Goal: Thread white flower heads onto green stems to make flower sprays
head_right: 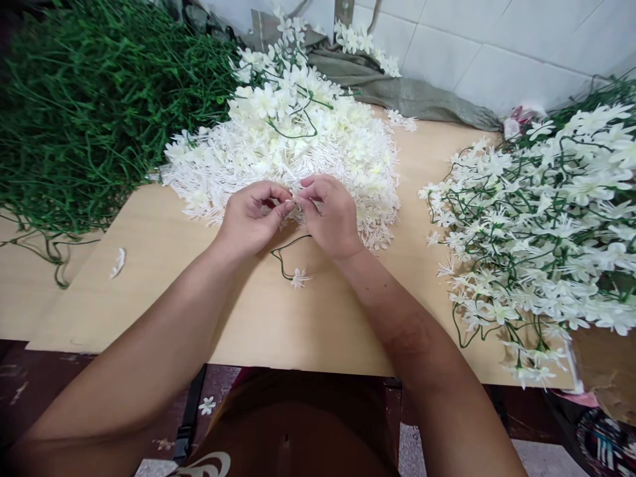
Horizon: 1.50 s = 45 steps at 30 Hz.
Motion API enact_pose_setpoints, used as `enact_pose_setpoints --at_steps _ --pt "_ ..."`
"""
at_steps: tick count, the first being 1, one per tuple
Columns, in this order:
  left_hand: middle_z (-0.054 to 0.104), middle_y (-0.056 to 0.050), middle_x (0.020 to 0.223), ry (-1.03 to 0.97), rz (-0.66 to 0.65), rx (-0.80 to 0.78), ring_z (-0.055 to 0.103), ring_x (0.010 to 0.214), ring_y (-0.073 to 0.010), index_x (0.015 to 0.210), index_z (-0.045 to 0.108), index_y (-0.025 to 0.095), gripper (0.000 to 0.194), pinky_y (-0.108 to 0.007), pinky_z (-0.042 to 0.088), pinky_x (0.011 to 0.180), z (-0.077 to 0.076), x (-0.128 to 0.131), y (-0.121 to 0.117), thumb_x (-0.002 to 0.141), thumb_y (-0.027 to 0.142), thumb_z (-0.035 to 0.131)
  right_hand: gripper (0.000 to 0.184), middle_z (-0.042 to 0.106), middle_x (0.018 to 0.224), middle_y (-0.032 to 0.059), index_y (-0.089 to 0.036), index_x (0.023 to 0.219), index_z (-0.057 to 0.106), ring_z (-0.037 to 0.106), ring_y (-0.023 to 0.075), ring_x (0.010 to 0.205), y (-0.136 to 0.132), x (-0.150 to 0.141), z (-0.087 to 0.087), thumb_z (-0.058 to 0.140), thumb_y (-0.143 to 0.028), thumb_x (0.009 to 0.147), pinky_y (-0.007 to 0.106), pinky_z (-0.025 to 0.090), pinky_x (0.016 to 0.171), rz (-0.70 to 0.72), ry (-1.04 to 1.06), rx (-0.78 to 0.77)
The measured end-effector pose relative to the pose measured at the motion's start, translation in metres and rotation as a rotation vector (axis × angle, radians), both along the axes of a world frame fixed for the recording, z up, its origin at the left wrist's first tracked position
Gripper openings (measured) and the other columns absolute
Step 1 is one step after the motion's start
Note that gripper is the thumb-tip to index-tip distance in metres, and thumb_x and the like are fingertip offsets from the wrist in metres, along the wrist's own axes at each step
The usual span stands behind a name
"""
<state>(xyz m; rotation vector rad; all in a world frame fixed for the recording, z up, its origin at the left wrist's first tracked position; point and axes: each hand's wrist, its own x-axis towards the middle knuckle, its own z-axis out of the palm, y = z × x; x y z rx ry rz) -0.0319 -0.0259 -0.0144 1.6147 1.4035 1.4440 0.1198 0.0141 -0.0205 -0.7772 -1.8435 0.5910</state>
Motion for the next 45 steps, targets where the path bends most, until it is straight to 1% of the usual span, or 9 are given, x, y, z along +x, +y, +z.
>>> enact_pose_setpoints --at_steps 5,9,13,18,26,31,35,38,45 --pt "0.065 -0.001 0.070 -0.211 -0.040 -0.102 0.059 0.067 -0.0123 0.071 0.064 0.017 0.006 -0.025 0.047 0.065 0.009 0.004 -0.002 0.074 0.014 0.070 0.025 0.070 0.086 0.0029 -0.019 0.074 0.063 0.066 0.0143 0.081 -0.002 -0.002 0.012 0.075 -0.041 0.076 0.030 0.055 0.072 0.100 0.163 -0.330" --pt "0.064 0.001 0.068 -0.368 -0.051 -0.142 0.061 0.061 -0.0108 0.077 0.065 0.017 0.010 -0.024 0.051 0.063 0.015 0.004 -0.001 0.073 0.011 0.071 0.033 0.067 0.072 -0.0005 -0.018 0.070 0.064 0.061 0.0104 0.066 -0.001 -0.002 0.018 0.082 -0.044 0.066 0.026 0.052 0.062 0.094 0.261 -0.470" --pt "0.061 0.003 0.059 -0.452 -0.049 -0.167 0.059 0.055 -0.0101 0.073 0.063 0.018 0.017 -0.023 0.051 0.058 0.015 0.004 0.002 0.068 0.014 0.079 0.036 0.064 0.066 -0.0025 -0.017 0.070 0.064 0.057 0.0087 0.060 -0.003 -0.003 0.019 0.083 -0.047 0.063 0.025 0.050 0.058 0.107 0.286 -0.539" --pt "0.063 0.002 0.058 -0.519 -0.053 -0.208 0.058 0.053 -0.0095 0.071 0.066 0.017 0.019 -0.022 0.050 0.057 0.016 0.005 0.001 0.064 0.020 0.083 0.032 0.064 0.070 -0.0022 -0.018 0.072 0.063 0.057 0.0090 0.063 -0.005 -0.005 0.015 0.079 -0.046 0.069 0.026 0.051 0.060 0.046 0.269 -0.446" --pt "0.064 0.000 0.057 -0.546 -0.041 -0.295 0.058 0.053 -0.0094 0.068 0.067 0.016 0.019 -0.021 0.046 0.051 0.016 0.004 0.000 0.063 0.023 0.084 0.010 0.062 0.082 0.0003 -0.019 0.075 0.062 0.060 0.0109 0.079 -0.006 -0.005 0.007 0.068 -0.024 0.081 0.025 0.051 0.063 -0.071 0.139 -0.101" --pt "0.060 0.002 0.052 -0.538 -0.045 -0.310 0.054 0.048 -0.0083 0.065 0.064 0.017 0.021 -0.020 0.042 0.046 0.013 0.002 0.002 0.062 0.021 0.084 0.011 0.062 0.084 0.0013 -0.020 0.075 0.060 0.059 0.0117 0.080 -0.007 -0.008 0.004 0.067 -0.025 0.083 0.026 0.052 0.064 -0.044 0.122 -0.084" --pt "0.059 0.003 0.053 -0.541 -0.046 -0.313 0.056 0.050 -0.0094 0.066 0.062 0.018 0.022 -0.021 0.042 0.047 0.013 0.000 0.003 0.062 0.020 0.084 0.021 0.062 0.083 0.0015 -0.020 0.074 0.059 0.059 0.0127 0.080 -0.008 -0.009 0.007 0.068 -0.036 0.084 0.028 0.052 0.066 -0.013 0.096 -0.150" --pt "0.060 0.002 0.056 -0.562 -0.053 -0.317 0.057 0.052 -0.0094 0.067 0.063 0.018 0.024 -0.021 0.043 0.048 0.013 -0.002 0.003 0.061 0.024 0.085 0.019 0.063 0.082 0.0013 -0.020 0.075 0.059 0.059 0.0125 0.079 -0.009 -0.008 0.011 0.065 -0.034 0.085 0.028 0.052 0.066 -0.006 0.064 -0.143" --pt "0.061 0.002 0.056 -0.600 -0.077 -0.331 0.057 0.052 -0.0094 0.069 0.064 0.018 0.027 -0.021 0.044 0.047 0.015 -0.003 0.001 0.058 0.026 0.087 0.015 0.064 0.081 0.0020 -0.021 0.075 0.055 0.059 0.0142 0.081 -0.009 -0.005 0.012 0.059 -0.024 0.089 0.030 0.051 0.072 -0.045 -0.043 0.187"
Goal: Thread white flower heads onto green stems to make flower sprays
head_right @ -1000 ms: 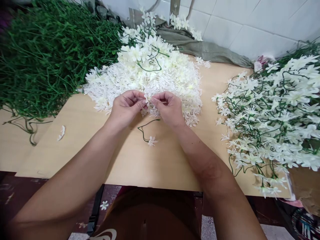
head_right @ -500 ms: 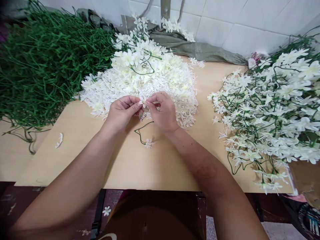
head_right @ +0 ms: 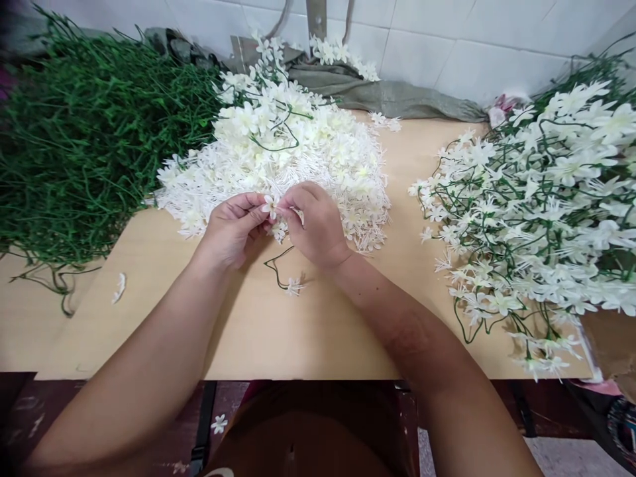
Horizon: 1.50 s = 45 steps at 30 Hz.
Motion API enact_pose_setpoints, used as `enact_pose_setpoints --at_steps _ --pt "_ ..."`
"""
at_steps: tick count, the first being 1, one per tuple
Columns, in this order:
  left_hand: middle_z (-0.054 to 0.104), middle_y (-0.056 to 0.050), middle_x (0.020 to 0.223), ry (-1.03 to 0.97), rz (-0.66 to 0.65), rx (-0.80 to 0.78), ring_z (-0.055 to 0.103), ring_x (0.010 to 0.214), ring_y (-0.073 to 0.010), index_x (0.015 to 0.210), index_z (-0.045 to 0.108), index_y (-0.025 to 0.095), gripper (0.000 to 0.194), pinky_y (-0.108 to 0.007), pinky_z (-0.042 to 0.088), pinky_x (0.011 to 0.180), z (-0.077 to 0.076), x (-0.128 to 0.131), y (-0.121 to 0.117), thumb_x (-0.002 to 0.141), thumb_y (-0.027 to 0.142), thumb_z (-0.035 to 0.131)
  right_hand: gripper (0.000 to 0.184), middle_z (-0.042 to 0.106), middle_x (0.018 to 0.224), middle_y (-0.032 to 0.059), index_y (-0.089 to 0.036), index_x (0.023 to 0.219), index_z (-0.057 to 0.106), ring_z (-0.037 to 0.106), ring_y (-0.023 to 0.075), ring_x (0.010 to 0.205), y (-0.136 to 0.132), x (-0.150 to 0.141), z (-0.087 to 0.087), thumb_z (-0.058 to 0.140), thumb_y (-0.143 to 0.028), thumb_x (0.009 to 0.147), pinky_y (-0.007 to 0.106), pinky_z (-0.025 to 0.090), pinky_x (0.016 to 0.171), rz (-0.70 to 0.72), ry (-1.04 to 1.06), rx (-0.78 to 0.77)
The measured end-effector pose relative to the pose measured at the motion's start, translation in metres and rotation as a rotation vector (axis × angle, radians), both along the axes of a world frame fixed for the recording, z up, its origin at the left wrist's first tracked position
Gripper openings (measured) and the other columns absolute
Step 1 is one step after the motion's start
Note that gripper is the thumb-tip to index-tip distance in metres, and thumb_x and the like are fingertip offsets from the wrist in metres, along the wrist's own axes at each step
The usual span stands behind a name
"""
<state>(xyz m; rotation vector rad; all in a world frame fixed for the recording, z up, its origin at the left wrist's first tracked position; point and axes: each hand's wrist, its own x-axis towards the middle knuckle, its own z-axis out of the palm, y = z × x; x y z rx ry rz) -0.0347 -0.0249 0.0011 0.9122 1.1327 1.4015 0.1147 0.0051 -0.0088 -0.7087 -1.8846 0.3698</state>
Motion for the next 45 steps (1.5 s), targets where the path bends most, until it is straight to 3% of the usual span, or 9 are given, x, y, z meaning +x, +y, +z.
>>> enact_pose_setpoints --at_steps 5,15,23,27,30,33,37,42,45 --pt "0.060 0.003 0.056 -0.031 0.012 -0.026 0.056 0.051 -0.0087 0.069 0.064 0.018 0.024 -0.020 0.043 0.046 -0.001 0.000 0.000 0.058 0.020 0.085 0.014 0.062 0.087 0.0045 -0.021 0.079 0.053 0.057 0.0167 0.085 0.001 0.000 -0.004 0.053 -0.025 0.093 0.034 0.049 0.078 -0.008 -0.031 0.145" --pt "0.062 0.002 0.059 -0.002 0.026 -0.007 0.052 0.050 -0.0069 0.068 0.068 0.018 0.018 -0.020 0.042 0.046 -0.001 0.001 0.000 0.059 0.018 0.084 0.015 0.058 0.094 0.0061 -0.022 0.081 0.052 0.051 0.0198 0.095 0.002 -0.001 -0.005 0.046 -0.021 0.095 0.040 0.046 0.086 -0.033 -0.142 0.227" --pt "0.065 0.002 0.059 -0.082 -0.031 -0.054 0.055 0.050 -0.0060 0.065 0.068 0.017 0.026 -0.018 0.046 0.049 0.000 -0.002 -0.001 0.049 0.017 0.089 0.015 0.062 0.089 0.0041 -0.022 0.078 0.055 0.058 0.0164 0.089 -0.002 -0.004 -0.004 0.057 -0.029 0.092 0.036 0.050 0.084 0.038 0.010 0.072" --pt "0.062 0.002 0.056 -0.049 -0.046 -0.022 0.057 0.052 -0.0088 0.067 0.065 0.019 0.033 -0.020 0.046 0.049 -0.001 -0.003 0.000 0.050 0.029 0.091 0.023 0.061 0.096 0.0050 -0.022 0.085 0.056 0.060 0.0159 0.093 -0.001 -0.006 -0.002 0.061 -0.044 0.088 0.031 0.055 0.076 0.095 0.066 -0.243" --pt "0.061 0.003 0.058 0.012 -0.035 0.022 0.058 0.054 -0.0100 0.070 0.062 0.020 0.034 -0.022 0.046 0.050 -0.004 -0.003 0.001 0.057 0.035 0.089 0.040 0.061 0.101 0.0055 -0.022 0.095 0.056 0.061 0.0144 0.088 0.000 -0.007 -0.002 0.068 -0.056 0.078 0.027 0.055 0.067 0.145 0.125 -0.458" --pt "0.060 0.002 0.061 0.135 -0.017 0.111 0.057 0.054 -0.0102 0.072 0.061 0.021 0.032 -0.024 0.045 0.051 -0.006 -0.002 0.000 0.064 0.041 0.085 0.043 0.062 0.088 0.0023 -0.021 0.087 0.056 0.060 0.0125 0.079 0.003 -0.005 0.002 0.068 -0.061 0.076 0.026 0.054 0.066 0.214 0.116 -0.542" --pt "0.058 0.001 0.062 0.392 0.014 0.258 0.051 0.055 -0.0112 0.073 0.061 0.022 0.030 -0.027 0.040 0.053 -0.005 0.001 -0.006 0.073 0.047 0.076 0.046 0.058 0.072 -0.0019 -0.021 0.075 0.053 0.057 0.0103 0.069 0.010 0.006 0.014 0.068 -0.065 0.072 0.026 0.053 0.064 0.177 0.140 -0.525" --pt "0.059 -0.002 0.067 1.050 -0.252 0.355 0.051 0.064 -0.0162 0.068 0.064 0.020 0.015 -0.030 0.035 0.058 0.000 0.006 -0.017 0.073 0.032 0.073 0.048 0.055 0.065 -0.0036 -0.020 0.072 0.054 0.056 0.0084 0.060 0.008 0.022 0.023 0.076 -0.062 0.065 0.024 0.052 0.058 0.280 0.234 -0.680" --pt "0.059 -0.004 0.068 1.243 -0.291 0.387 0.053 0.068 -0.0194 0.068 0.066 0.020 0.005 -0.032 0.034 0.059 0.001 0.008 -0.019 0.073 0.021 0.067 0.048 0.057 0.065 -0.0035 -0.019 0.073 0.055 0.058 0.0089 0.059 -0.002 0.029 0.021 0.082 -0.055 0.060 0.025 0.054 0.059 0.363 0.266 -0.814"
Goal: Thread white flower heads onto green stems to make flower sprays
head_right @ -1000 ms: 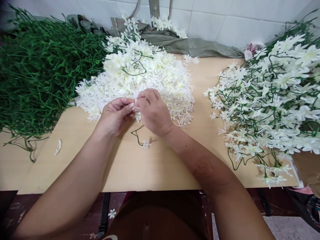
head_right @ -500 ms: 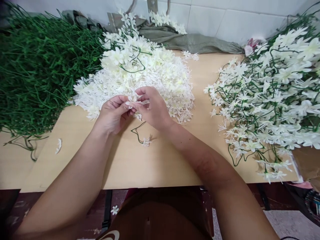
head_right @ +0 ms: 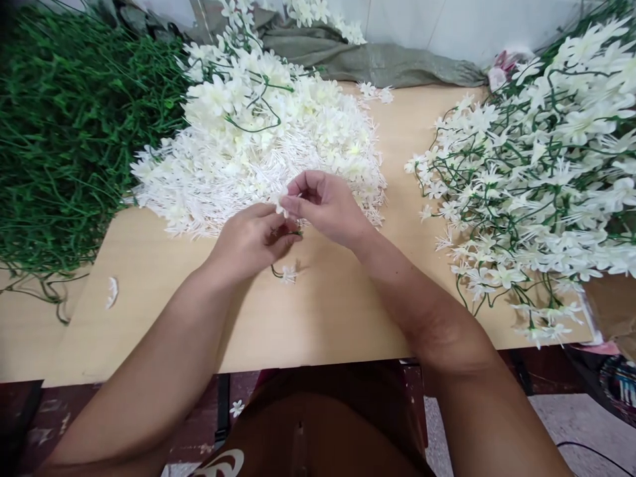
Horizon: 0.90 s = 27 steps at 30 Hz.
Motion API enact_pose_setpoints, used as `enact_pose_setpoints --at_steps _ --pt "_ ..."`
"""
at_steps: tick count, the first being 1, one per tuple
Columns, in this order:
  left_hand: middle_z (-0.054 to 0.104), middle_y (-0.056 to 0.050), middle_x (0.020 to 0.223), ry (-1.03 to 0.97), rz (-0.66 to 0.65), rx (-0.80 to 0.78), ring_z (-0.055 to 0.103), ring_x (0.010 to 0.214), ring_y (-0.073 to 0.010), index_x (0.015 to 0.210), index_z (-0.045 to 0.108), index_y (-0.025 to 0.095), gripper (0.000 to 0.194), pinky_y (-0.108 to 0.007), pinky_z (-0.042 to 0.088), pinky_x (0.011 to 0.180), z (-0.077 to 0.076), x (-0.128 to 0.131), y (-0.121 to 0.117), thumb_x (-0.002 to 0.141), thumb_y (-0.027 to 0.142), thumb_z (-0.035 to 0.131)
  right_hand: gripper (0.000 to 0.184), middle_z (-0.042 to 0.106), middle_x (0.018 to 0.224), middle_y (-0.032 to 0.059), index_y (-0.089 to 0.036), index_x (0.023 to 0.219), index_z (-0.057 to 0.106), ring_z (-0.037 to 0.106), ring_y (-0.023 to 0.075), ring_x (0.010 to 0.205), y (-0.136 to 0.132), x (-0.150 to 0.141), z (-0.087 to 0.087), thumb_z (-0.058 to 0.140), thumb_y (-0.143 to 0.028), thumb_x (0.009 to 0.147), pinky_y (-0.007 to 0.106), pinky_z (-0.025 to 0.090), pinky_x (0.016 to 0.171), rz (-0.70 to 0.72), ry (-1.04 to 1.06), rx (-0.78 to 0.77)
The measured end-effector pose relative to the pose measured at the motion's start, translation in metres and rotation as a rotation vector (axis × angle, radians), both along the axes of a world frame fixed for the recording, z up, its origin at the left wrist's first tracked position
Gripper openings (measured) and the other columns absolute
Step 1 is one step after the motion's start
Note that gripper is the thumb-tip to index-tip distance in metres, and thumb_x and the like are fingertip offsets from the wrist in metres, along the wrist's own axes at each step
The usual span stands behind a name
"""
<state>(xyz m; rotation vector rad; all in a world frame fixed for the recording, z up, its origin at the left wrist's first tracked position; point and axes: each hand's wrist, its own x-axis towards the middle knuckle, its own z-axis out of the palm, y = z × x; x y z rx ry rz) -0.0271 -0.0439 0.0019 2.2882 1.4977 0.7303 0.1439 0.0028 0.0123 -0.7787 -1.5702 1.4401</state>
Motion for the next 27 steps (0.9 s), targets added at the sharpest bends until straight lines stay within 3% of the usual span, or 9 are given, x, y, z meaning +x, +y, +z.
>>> enact_pose_setpoints --at_steps 3,6,9,12,22,27 --pt "0.060 -0.003 0.067 -0.100 0.018 -0.032 0.055 0.067 -0.0189 0.067 0.066 0.020 0.009 -0.031 0.037 0.061 -0.003 0.000 0.001 0.075 0.018 0.063 0.046 0.060 0.066 -0.0025 -0.018 0.073 0.057 0.060 0.0097 0.061 -0.009 0.005 -0.004 0.084 -0.051 0.060 0.026 0.055 0.062 0.029 0.032 -0.086" --pt "0.063 -0.001 0.067 -0.410 0.090 -0.130 0.056 0.064 -0.0162 0.071 0.068 0.020 0.007 -0.030 0.041 0.061 -0.008 0.001 0.003 0.076 0.018 0.063 0.044 0.061 0.066 -0.0023 -0.017 0.072 0.058 0.060 0.0096 0.063 -0.011 0.008 -0.009 0.085 -0.049 0.060 0.026 0.055 0.064 0.009 0.064 -0.129" --pt "0.065 -0.001 0.067 -0.714 0.207 -0.272 0.056 0.060 -0.0137 0.074 0.070 0.019 0.002 -0.027 0.043 0.057 -0.007 0.002 0.004 0.073 0.020 0.070 0.043 0.062 0.067 -0.0020 -0.017 0.072 0.061 0.060 0.0090 0.064 -0.009 0.007 -0.012 0.086 -0.048 0.058 0.024 0.053 0.065 0.007 0.075 -0.172" --pt "0.066 -0.001 0.066 -0.877 0.261 -0.373 0.057 0.057 -0.0121 0.073 0.069 0.016 0.016 -0.025 0.046 0.055 -0.004 0.004 0.004 0.066 0.026 0.080 0.042 0.062 0.067 -0.0016 -0.016 0.070 0.061 0.060 0.0090 0.065 -0.009 0.006 -0.014 0.087 -0.048 0.058 0.024 0.053 0.068 -0.005 0.111 -0.229" --pt "0.064 0.000 0.055 -0.991 0.218 -0.399 0.061 0.052 -0.0117 0.065 0.067 0.015 0.024 -0.025 0.053 0.058 -0.001 0.006 0.005 0.062 0.031 0.085 0.047 0.062 0.064 -0.0032 -0.017 0.066 0.058 0.062 0.0096 0.063 -0.011 0.001 -0.017 0.090 -0.047 0.051 0.028 0.057 0.070 -0.001 0.169 -0.351" --pt "0.065 0.000 0.058 -0.967 0.249 -0.408 0.062 0.055 -0.0117 0.064 0.065 0.015 0.023 -0.024 0.052 0.057 -0.003 0.005 0.006 0.061 0.028 0.084 0.047 0.061 0.066 -0.0020 -0.017 0.067 0.056 0.060 0.0101 0.064 -0.010 0.001 -0.018 0.088 -0.049 0.055 0.026 0.053 0.064 -0.032 0.074 -0.222"
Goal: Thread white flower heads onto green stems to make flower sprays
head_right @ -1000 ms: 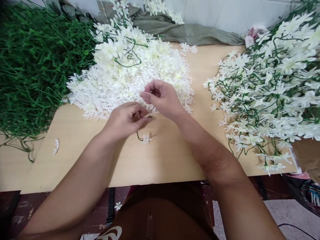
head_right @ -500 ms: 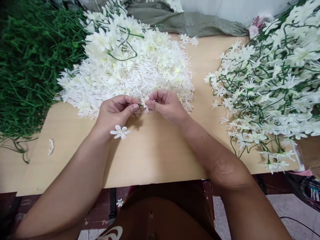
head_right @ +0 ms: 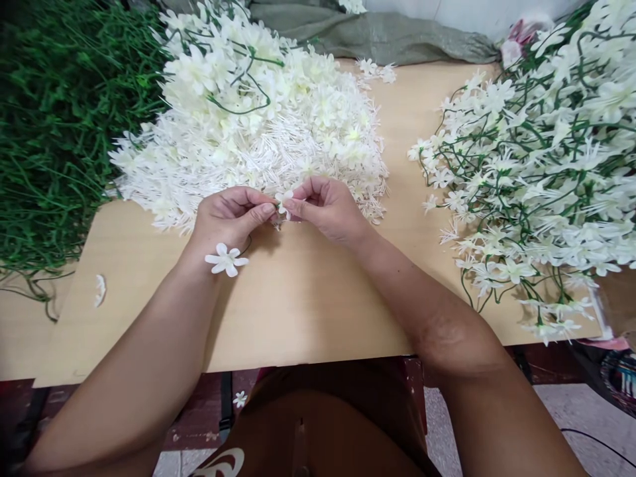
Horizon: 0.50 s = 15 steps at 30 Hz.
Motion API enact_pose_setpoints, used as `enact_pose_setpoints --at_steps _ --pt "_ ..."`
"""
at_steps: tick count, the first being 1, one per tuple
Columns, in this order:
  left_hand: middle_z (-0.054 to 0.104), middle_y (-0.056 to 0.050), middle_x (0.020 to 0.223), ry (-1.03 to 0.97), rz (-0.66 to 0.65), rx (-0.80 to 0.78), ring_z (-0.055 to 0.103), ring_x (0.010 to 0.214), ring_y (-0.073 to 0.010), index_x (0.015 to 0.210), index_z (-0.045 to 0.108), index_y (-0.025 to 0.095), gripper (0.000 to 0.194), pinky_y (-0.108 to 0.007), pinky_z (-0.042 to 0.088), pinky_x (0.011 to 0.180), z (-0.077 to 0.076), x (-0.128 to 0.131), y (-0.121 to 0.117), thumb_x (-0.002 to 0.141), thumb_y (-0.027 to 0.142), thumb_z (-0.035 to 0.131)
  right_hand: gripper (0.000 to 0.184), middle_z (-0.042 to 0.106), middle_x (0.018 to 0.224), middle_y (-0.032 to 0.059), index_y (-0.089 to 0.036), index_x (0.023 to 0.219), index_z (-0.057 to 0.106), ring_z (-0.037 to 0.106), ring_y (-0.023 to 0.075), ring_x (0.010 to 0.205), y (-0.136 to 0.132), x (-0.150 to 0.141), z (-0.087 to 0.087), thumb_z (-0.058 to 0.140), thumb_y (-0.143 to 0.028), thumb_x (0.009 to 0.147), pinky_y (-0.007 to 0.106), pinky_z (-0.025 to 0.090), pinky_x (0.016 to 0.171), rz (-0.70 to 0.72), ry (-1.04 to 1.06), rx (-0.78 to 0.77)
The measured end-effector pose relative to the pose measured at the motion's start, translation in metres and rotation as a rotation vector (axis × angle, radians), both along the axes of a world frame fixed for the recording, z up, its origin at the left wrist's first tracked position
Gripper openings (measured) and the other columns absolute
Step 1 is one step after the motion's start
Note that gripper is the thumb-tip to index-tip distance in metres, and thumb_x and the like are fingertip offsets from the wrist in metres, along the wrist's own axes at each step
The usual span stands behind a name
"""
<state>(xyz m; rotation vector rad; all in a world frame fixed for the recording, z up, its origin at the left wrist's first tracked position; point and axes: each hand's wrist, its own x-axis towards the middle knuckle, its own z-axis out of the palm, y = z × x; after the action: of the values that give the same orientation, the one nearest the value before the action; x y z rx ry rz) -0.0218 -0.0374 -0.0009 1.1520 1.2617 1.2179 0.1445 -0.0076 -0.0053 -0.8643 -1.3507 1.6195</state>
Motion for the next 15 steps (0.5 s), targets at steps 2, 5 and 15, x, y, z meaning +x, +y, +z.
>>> enact_pose_setpoints --at_steps 2,5,15 --pt "0.066 0.000 0.059 0.001 -0.002 0.004 0.060 0.054 -0.0107 0.064 0.066 0.015 0.023 -0.023 0.051 0.056 -0.002 -0.001 0.001 0.061 0.028 0.084 0.045 0.061 0.067 -0.0015 -0.017 0.068 0.056 0.057 0.0096 0.063 -0.001 0.000 0.000 0.088 -0.047 0.055 0.025 0.050 0.061 -0.047 -0.080 0.108" --pt "0.066 0.000 0.059 0.015 0.001 -0.006 0.057 0.053 -0.0098 0.063 0.065 0.014 0.022 -0.023 0.049 0.055 -0.003 -0.001 0.001 0.062 0.027 0.083 0.043 0.060 0.069 -0.0009 -0.017 0.068 0.057 0.056 0.0106 0.066 -0.003 -0.001 0.000 0.086 -0.047 0.058 0.026 0.049 0.062 -0.118 -0.146 0.228" --pt "0.063 0.001 0.057 0.048 0.022 -0.048 0.056 0.054 -0.0101 0.060 0.062 0.015 0.023 -0.021 0.044 0.052 -0.004 0.000 0.003 0.061 0.024 0.083 0.043 0.061 0.074 0.0003 -0.018 0.067 0.055 0.057 0.0118 0.070 -0.009 -0.011 -0.008 0.085 -0.049 0.060 0.029 0.051 0.068 -0.048 -0.124 0.198"
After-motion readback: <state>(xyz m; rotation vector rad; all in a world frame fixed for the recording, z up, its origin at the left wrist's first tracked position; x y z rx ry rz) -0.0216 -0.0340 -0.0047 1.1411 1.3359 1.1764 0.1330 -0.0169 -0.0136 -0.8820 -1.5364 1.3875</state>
